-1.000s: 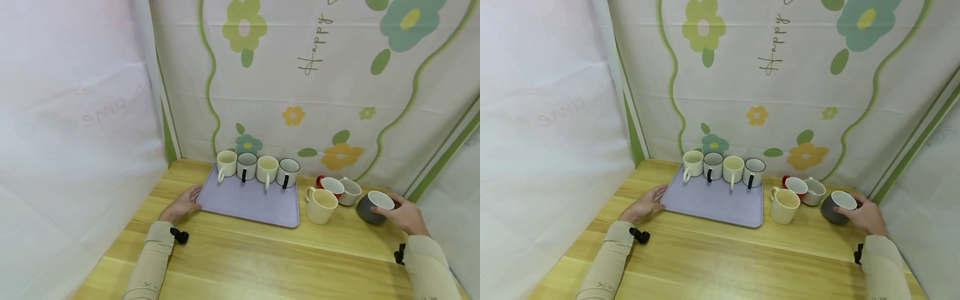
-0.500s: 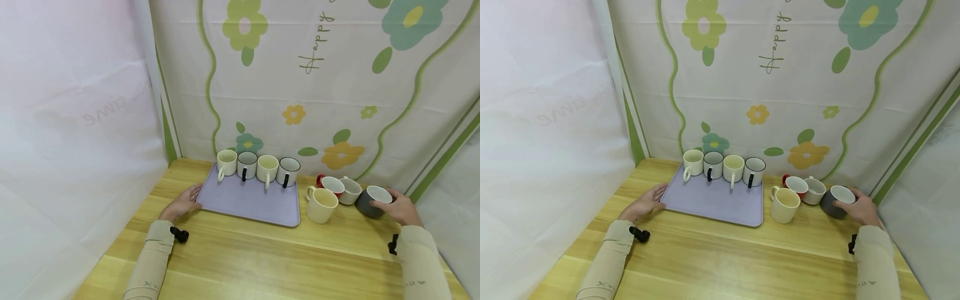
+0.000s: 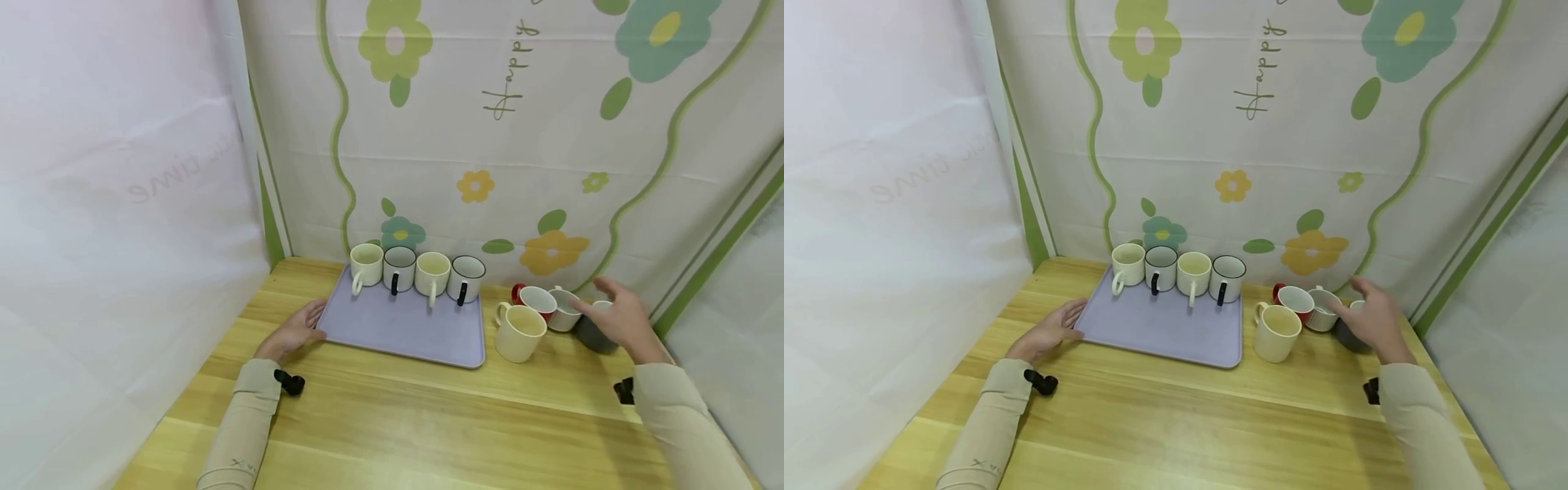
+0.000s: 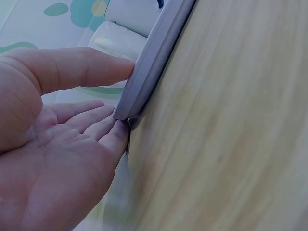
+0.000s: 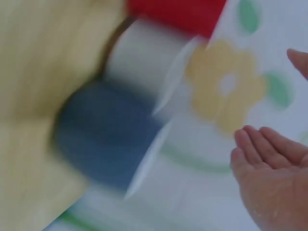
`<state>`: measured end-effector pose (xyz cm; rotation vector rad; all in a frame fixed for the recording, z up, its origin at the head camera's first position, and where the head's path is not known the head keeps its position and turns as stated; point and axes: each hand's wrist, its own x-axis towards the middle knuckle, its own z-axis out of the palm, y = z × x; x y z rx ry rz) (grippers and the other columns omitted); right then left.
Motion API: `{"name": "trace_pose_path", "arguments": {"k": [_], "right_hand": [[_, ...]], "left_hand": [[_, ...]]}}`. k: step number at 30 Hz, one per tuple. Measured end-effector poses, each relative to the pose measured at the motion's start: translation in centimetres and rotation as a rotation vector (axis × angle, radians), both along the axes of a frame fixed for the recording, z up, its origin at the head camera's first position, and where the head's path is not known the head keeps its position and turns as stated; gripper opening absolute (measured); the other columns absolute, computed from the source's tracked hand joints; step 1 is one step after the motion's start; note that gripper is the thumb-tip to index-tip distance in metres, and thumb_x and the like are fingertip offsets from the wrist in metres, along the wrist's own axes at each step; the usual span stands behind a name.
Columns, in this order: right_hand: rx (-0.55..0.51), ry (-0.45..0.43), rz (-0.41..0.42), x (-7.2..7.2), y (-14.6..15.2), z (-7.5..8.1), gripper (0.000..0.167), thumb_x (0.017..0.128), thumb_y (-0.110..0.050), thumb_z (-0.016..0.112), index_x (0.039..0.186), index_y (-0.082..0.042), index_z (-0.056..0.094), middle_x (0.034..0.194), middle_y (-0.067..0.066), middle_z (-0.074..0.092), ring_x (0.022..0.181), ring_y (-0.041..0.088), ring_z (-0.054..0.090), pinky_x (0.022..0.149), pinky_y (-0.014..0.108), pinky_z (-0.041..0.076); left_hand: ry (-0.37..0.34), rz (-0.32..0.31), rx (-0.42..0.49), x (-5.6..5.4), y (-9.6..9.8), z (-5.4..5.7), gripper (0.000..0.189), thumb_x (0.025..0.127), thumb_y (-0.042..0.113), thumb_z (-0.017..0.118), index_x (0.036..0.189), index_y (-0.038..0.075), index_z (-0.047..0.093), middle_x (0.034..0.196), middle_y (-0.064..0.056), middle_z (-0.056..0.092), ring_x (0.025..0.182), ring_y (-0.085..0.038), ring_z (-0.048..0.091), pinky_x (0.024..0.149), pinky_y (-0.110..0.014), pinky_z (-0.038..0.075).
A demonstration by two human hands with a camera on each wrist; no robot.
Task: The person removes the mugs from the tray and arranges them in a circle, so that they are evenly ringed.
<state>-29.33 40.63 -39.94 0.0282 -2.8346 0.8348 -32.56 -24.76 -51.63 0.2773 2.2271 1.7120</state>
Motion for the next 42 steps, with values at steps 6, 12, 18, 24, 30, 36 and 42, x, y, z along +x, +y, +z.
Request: {"name": "trace_pose_path", "arguments": {"k": [6, 12, 18, 24, 30, 36, 42], "right_hand": [[-0.123, -0.015, 0.153, -0.2, -7.7, 2.2, 0.082, 0.101, -0.051, 0.067, 0.158, 0.001, 0.043, 0.157, 0.030, 0.050, 0.144, 0.055, 0.047, 0.116, 0.069, 0.043], [-0.180, -0.076, 0.181, -1.5, -14.0, 1.4, 0.073, 0.105, -0.053, 0.059, 0.151, 0.003, 0.053, 0.149, 0.027, 0.060, 0.136, 0.046, 0.060, 0.116, 0.059, 0.051], [-0.275, -0.178, 0.116, -3.4, -17.8, -1.6, 0.068, 0.104, -0.057, 0.058, 0.144, -0.003, 0.062, 0.144, 0.021, 0.066, 0.135, 0.039, 0.060, 0.115, 0.054, 0.050], [-0.387, -0.234, 0.011, -5.1, -20.1, -4.3, 0.068, 0.103, -0.061, 0.056, 0.142, -0.005, 0.065, 0.148, 0.019, 0.062, 0.135, 0.035, 0.057, 0.110, 0.050, 0.051], [-0.462, -0.244, -0.076, -6.2, -21.1, -6.3, 0.067, 0.105, -0.058, 0.054, 0.143, -0.004, 0.065, 0.149, 0.019, 0.061, 0.135, 0.034, 0.055, 0.111, 0.050, 0.050], [-0.528, -0.212, -0.125, -7.0, -21.5, -8.1, 0.060, 0.107, -0.052, 0.051, 0.133, -0.001, 0.070, 0.130, 0.021, 0.070, 0.119, 0.031, 0.063, 0.099, 0.042, 0.052], [-0.541, -0.161, -0.184, -7.9, -21.7, -9.3, 0.058, 0.107, -0.056, 0.050, 0.115, -0.004, 0.076, 0.116, 0.016, 0.070, 0.105, 0.028, 0.059, 0.086, 0.035, 0.045]], "left_hand": [[0.003, 0.005, -0.001, 0.1, -0.3, -0.1, 0.090, 0.098, -0.011, 0.061, 0.169, 0.000, 0.007, 0.178, -0.020, 0.005, 0.166, -0.041, 0.006, 0.137, -0.053, 0.012], [0.010, 0.006, 0.000, 0.2, -0.2, 0.0, 0.090, 0.097, -0.010, 0.061, 0.169, -0.001, 0.007, 0.178, -0.022, 0.005, 0.165, -0.042, 0.007, 0.136, -0.054, 0.012], [0.005, 0.003, 0.008, 0.5, -0.2, 0.0, 0.089, 0.097, -0.011, 0.060, 0.169, -0.001, 0.007, 0.178, -0.022, 0.005, 0.165, -0.041, 0.006, 0.137, -0.052, 0.012], [0.011, -0.005, 0.013, 0.8, -0.2, 0.4, 0.090, 0.097, -0.012, 0.060, 0.168, -0.003, 0.006, 0.177, -0.025, 0.004, 0.165, -0.044, 0.004, 0.136, -0.055, 0.010], [0.012, -0.005, 0.018, 0.7, -0.3, 0.4, 0.089, 0.098, -0.011, 0.060, 0.168, -0.002, 0.007, 0.178, -0.023, 0.004, 0.165, -0.043, 0.005, 0.136, -0.054, 0.012], [0.005, -0.007, 0.001, 0.5, -0.1, 0.5, 0.090, 0.098, -0.010, 0.061, 0.169, 0.000, 0.007, 0.178, -0.022, 0.005, 0.165, -0.041, 0.006, 0.136, -0.053, 0.013], [0.004, -0.004, 0.004, 0.5, 0.0, 0.6, 0.089, 0.098, -0.011, 0.061, 0.169, -0.001, 0.007, 0.178, -0.022, 0.004, 0.165, -0.042, 0.005, 0.136, -0.054, 0.011]]}}
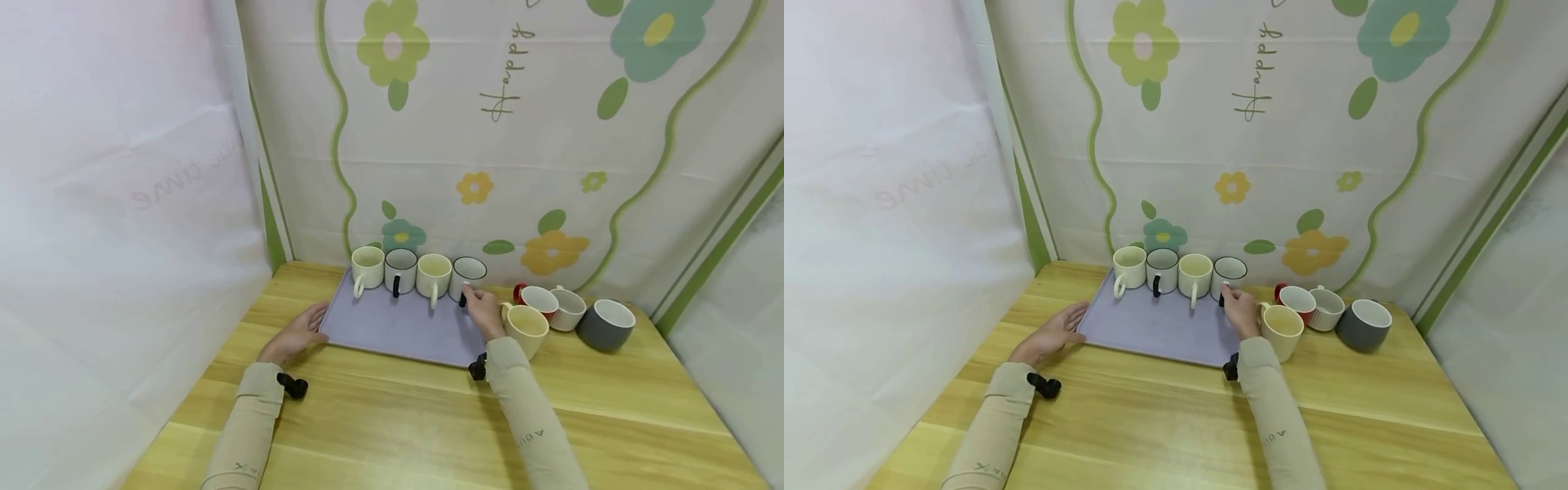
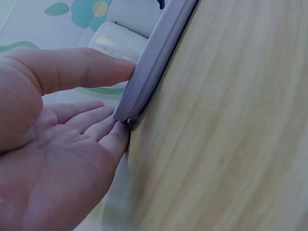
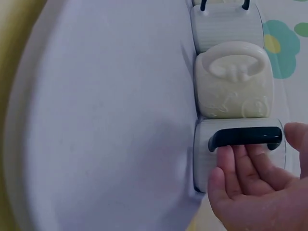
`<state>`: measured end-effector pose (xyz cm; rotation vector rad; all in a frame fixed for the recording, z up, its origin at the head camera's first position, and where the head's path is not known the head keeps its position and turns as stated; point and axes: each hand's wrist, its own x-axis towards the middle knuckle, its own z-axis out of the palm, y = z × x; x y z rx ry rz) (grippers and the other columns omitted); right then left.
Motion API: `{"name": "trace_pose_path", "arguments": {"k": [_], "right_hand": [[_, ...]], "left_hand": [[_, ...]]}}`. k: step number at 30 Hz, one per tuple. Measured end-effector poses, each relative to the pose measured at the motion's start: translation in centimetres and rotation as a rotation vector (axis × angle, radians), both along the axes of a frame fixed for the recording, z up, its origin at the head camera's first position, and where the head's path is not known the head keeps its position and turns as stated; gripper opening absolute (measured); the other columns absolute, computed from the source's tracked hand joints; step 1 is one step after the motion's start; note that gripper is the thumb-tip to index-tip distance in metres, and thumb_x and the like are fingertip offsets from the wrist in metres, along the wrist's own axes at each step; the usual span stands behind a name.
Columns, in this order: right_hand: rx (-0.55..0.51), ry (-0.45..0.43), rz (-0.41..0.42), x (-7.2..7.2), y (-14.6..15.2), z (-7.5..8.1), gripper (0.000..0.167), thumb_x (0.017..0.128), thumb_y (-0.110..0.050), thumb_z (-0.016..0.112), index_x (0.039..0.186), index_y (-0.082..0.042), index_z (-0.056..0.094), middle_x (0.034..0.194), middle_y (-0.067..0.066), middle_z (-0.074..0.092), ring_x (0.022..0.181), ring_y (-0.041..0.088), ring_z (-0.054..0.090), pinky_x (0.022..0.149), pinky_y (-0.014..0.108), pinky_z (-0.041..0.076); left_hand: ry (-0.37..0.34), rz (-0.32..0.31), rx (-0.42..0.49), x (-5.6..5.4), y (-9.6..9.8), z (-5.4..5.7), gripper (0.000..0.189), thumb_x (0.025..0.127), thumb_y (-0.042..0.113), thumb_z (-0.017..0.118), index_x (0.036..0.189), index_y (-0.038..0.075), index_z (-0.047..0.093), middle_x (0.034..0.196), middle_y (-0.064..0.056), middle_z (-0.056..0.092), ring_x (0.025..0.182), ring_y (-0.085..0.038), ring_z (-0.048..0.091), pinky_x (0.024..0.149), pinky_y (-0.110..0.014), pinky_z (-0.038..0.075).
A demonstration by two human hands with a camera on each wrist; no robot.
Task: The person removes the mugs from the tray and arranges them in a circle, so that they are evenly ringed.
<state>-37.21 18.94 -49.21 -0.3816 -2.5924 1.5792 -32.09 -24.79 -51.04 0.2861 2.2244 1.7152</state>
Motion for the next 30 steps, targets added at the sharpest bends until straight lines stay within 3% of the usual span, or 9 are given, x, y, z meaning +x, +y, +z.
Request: {"name": "trace_pose_path", "arguments": {"k": [6, 10, 14, 20, 24, 26, 30], "right_hand": [[-0.098, 0.046, 0.018, -0.6, -0.6, 0.1, 0.049, 0.110, -0.041, 0.050, 0.122, -0.001, 0.074, 0.125, 0.019, 0.073, 0.111, 0.025, 0.060, 0.086, 0.028, 0.045], [-0.145, 0.030, -0.016, 0.0, -1.3, 1.2, 0.041, 0.110, -0.029, 0.051, 0.124, 0.003, 0.074, 0.126, 0.021, 0.074, 0.110, 0.022, 0.062, 0.082, 0.024, 0.046], [-0.188, 0.011, -0.065, 1.3, -2.0, 2.6, 0.037, 0.109, -0.022, 0.053, 0.121, 0.004, 0.075, 0.105, 0.012, 0.078, 0.099, 0.016, 0.063, 0.079, 0.022, 0.048], [-0.467, 0.013, -0.109, 3.3, -2.1, 4.5, 0.027, 0.103, -0.009, 0.056, 0.113, 0.006, 0.075, 0.076, -0.006, 0.071, 0.075, 0.006, 0.064, 0.071, 0.018, 0.055], [-0.553, -0.004, -0.043, 5.6, -1.4, 5.4, 0.022, 0.102, -0.006, 0.054, 0.107, 0.005, 0.073, 0.073, -0.006, 0.068, 0.070, 0.006, 0.063, 0.068, 0.020, 0.056], [-0.525, -0.016, 0.031, 7.1, -0.8, 5.9, 0.023, 0.106, -0.007, 0.051, 0.109, 0.007, 0.070, 0.076, -0.005, 0.067, 0.071, 0.006, 0.062, 0.070, 0.020, 0.056], [-0.365, -0.010, 0.208, 10.2, 0.9, 7.1, 0.030, 0.110, -0.007, 0.045, 0.114, 0.014, 0.065, 0.085, -0.003, 0.065, 0.077, 0.005, 0.060, 0.075, 0.019, 0.055]], "left_hand": [[0.008, -0.001, 0.013, -0.1, 0.0, -0.1, 0.089, 0.098, -0.011, 0.061, 0.169, -0.002, 0.007, 0.178, -0.023, 0.004, 0.165, -0.043, 0.005, 0.136, -0.055, 0.010], [0.009, 0.007, 0.010, -0.1, 0.1, -0.3, 0.089, 0.098, -0.011, 0.061, 0.169, -0.001, 0.007, 0.178, -0.022, 0.006, 0.165, -0.042, 0.006, 0.136, -0.054, 0.012], [0.008, 0.012, 0.006, 0.0, 0.0, -0.4, 0.090, 0.097, -0.012, 0.061, 0.169, 0.000, 0.007, 0.178, -0.021, 0.007, 0.165, -0.041, 0.007, 0.136, -0.053, 0.013], [-0.001, 0.013, 0.005, -0.2, 0.1, -0.4, 0.090, 0.098, -0.011, 0.060, 0.169, 0.000, 0.007, 0.178, -0.021, 0.007, 0.165, -0.041, 0.007, 0.136, -0.053, 0.013], [0.001, 0.003, 0.003, -0.3, 0.2, -0.3, 0.089, 0.098, -0.011, 0.060, 0.169, -0.001, 0.006, 0.178, -0.022, 0.006, 0.165, -0.042, 0.006, 0.136, -0.054, 0.012], [-0.003, 0.004, 0.007, -0.2, 0.2, -0.3, 0.089, 0.098, -0.011, 0.060, 0.169, -0.001, 0.006, 0.178, -0.021, 0.006, 0.165, -0.042, 0.006, 0.136, -0.053, 0.012], [0.001, 0.002, 0.015, -0.1, 0.1, -0.4, 0.090, 0.098, -0.012, 0.060, 0.169, -0.002, 0.006, 0.178, -0.022, 0.005, 0.165, -0.042, 0.005, 0.136, -0.053, 0.011]]}}
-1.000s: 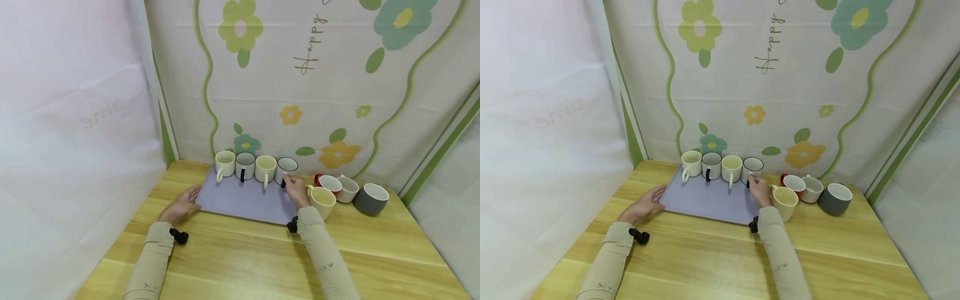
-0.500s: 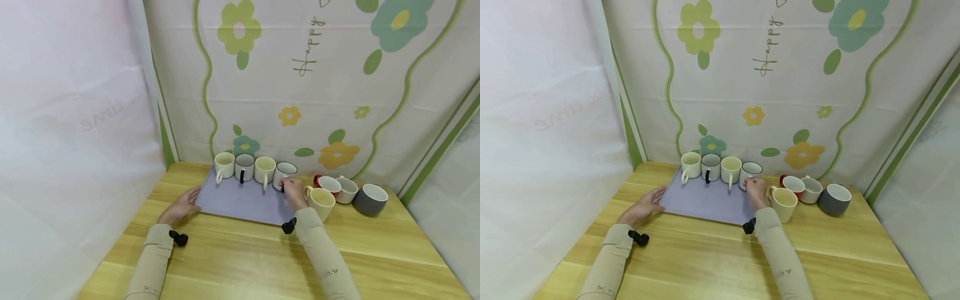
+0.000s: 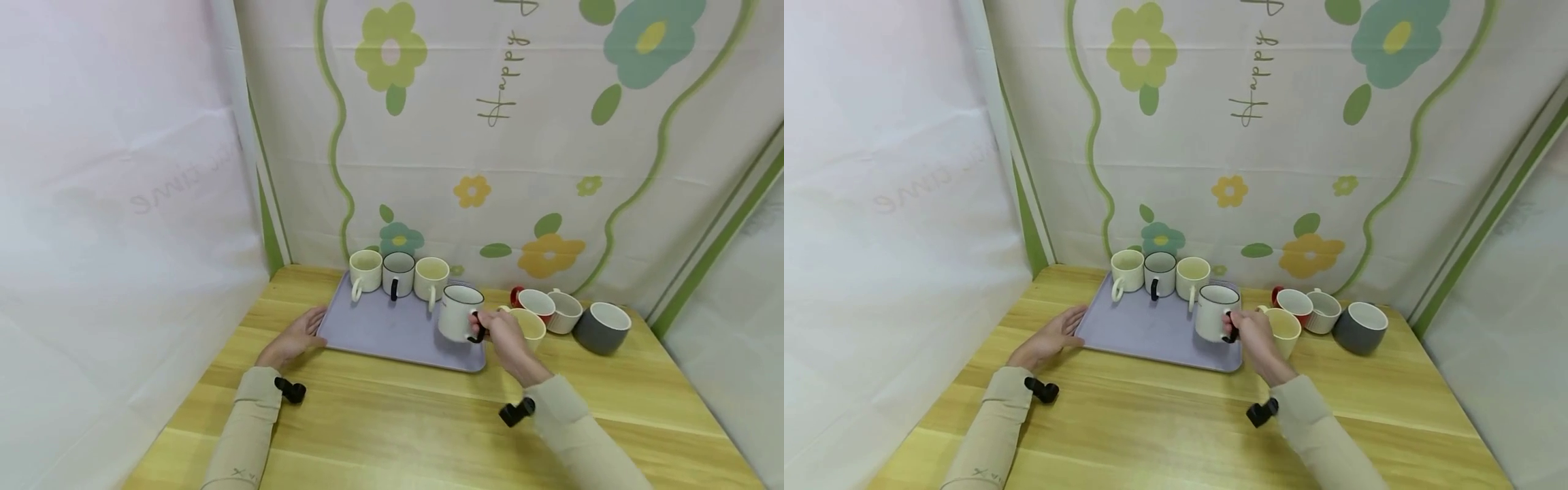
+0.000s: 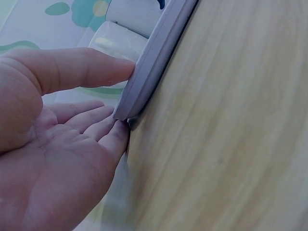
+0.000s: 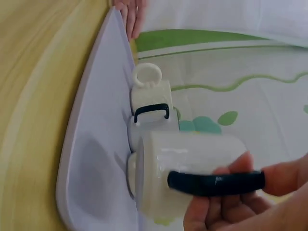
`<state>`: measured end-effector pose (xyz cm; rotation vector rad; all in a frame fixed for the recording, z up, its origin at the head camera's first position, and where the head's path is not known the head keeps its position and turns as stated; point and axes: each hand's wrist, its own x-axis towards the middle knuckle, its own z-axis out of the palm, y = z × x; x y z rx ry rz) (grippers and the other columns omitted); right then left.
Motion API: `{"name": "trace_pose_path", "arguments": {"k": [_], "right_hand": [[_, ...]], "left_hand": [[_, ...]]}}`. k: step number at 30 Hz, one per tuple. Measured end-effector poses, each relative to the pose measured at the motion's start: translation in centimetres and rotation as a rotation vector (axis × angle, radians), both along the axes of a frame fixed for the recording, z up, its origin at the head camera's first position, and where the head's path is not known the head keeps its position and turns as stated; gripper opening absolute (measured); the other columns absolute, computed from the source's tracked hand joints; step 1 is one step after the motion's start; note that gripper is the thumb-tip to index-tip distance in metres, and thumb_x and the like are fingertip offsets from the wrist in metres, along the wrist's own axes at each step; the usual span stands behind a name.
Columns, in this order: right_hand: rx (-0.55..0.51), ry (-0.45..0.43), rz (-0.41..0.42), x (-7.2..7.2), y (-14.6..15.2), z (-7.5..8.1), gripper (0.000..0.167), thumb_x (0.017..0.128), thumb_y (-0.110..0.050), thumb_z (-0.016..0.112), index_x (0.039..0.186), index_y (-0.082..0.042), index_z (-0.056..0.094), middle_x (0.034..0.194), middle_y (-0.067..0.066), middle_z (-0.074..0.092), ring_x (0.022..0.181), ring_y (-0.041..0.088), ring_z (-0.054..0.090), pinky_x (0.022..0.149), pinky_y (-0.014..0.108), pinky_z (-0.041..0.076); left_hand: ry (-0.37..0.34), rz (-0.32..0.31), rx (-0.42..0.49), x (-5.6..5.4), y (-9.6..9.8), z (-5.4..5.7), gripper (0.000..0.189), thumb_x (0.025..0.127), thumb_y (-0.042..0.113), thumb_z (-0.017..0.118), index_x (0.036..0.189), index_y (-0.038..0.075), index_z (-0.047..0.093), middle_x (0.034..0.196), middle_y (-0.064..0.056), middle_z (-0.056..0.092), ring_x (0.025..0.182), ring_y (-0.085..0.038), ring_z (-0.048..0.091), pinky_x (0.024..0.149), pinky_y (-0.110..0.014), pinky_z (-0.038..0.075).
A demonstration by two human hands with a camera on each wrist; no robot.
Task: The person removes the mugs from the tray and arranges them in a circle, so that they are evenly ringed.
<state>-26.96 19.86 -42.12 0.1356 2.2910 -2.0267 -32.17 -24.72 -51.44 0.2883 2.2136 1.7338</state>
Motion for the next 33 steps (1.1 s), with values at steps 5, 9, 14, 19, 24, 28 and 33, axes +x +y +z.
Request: {"name": "trace_pose_path", "arguments": {"k": [5, 9, 14, 19, 24, 28, 33], "right_hand": [[0.212, 0.132, 0.278, 3.5, 4.2, 1.0, 0.033, 0.113, -0.009, 0.041, 0.097, 0.011, 0.062, 0.083, -0.001, 0.058, 0.081, 0.008, 0.055, 0.077, 0.020, 0.047], [0.283, 0.282, 0.473, 5.2, 8.7, 0.9, 0.036, 0.114, -0.009, 0.040, 0.087, 0.008, 0.057, 0.076, 0.000, 0.052, 0.074, 0.012, 0.053, 0.069, 0.027, 0.041], [0.319, 0.355, 0.548, 7.2, 14.5, 0.0, 0.033, 0.114, -0.004, 0.035, 0.087, 0.004, 0.053, 0.076, 0.009, 0.049, 0.073, 0.023, 0.050, 0.064, 0.034, 0.036], [0.380, 0.428, 0.464, 9.1, 20.4, -1.6, 0.032, 0.112, 0.004, 0.032, 0.087, 0.002, 0.052, 0.078, 0.007, 0.050, 0.076, 0.021, 0.049, 0.063, 0.030, 0.030], [0.389, 0.419, 0.296, 10.3, 26.1, -3.7, 0.033, 0.112, 0.004, 0.030, 0.092, 0.006, 0.056, 0.081, -0.004, 0.057, 0.080, 0.011, 0.053, 0.066, 0.021, 0.034], [0.391, 0.246, 0.106, 10.4, 29.9, -4.9, 0.041, 0.116, -0.012, 0.032, 0.099, 0.003, 0.067, 0.088, -0.015, 0.065, 0.086, -0.007, 0.056, 0.069, 0.009, 0.040], [0.440, 0.100, -0.041, 9.6, 32.8, -5.8, 0.046, 0.117, -0.027, 0.030, 0.104, -0.011, 0.071, 0.091, -0.020, 0.067, 0.090, -0.017, 0.055, 0.071, 0.004, 0.043]], "left_hand": [[0.005, -0.010, 0.013, 0.0, -0.2, -0.1, 0.091, 0.097, -0.011, 0.061, 0.168, -0.003, 0.005, 0.178, -0.023, 0.003, 0.165, -0.042, 0.004, 0.136, -0.053, 0.010], [0.010, -0.015, 0.024, 0.0, -0.3, -0.1, 0.090, 0.098, -0.011, 0.061, 0.168, -0.003, 0.005, 0.178, -0.023, 0.003, 0.165, -0.043, 0.003, 0.136, -0.054, 0.010], [0.012, -0.012, 0.021, -0.1, -0.4, -0.1, 0.091, 0.097, -0.011, 0.062, 0.168, -0.003, 0.005, 0.178, -0.024, 0.003, 0.165, -0.043, 0.004, 0.136, -0.055, 0.010], [0.016, -0.016, 0.014, -0.1, -0.4, -0.2, 0.091, 0.097, -0.010, 0.062, 0.168, -0.003, 0.005, 0.178, -0.023, 0.004, 0.165, -0.043, 0.005, 0.136, -0.054, 0.011], [0.013, -0.016, 0.016, -0.1, -0.4, -0.2, 0.091, 0.098, -0.011, 0.061, 0.168, -0.003, 0.005, 0.178, -0.023, 0.003, 0.165, -0.042, 0.004, 0.136, -0.054, 0.011], [0.006, -0.019, 0.042, 0.0, -0.3, 0.1, 0.092, 0.097, -0.013, 0.061, 0.168, -0.004, 0.004, 0.178, -0.024, 0.002, 0.165, -0.043, 0.002, 0.136, -0.055, 0.009], [-0.001, -0.022, 0.036, 0.2, -0.1, 0.2, 0.091, 0.097, -0.014, 0.060, 0.168, -0.004, 0.003, 0.177, -0.025, 0.001, 0.165, -0.043, 0.001, 0.136, -0.055, 0.008]]}}
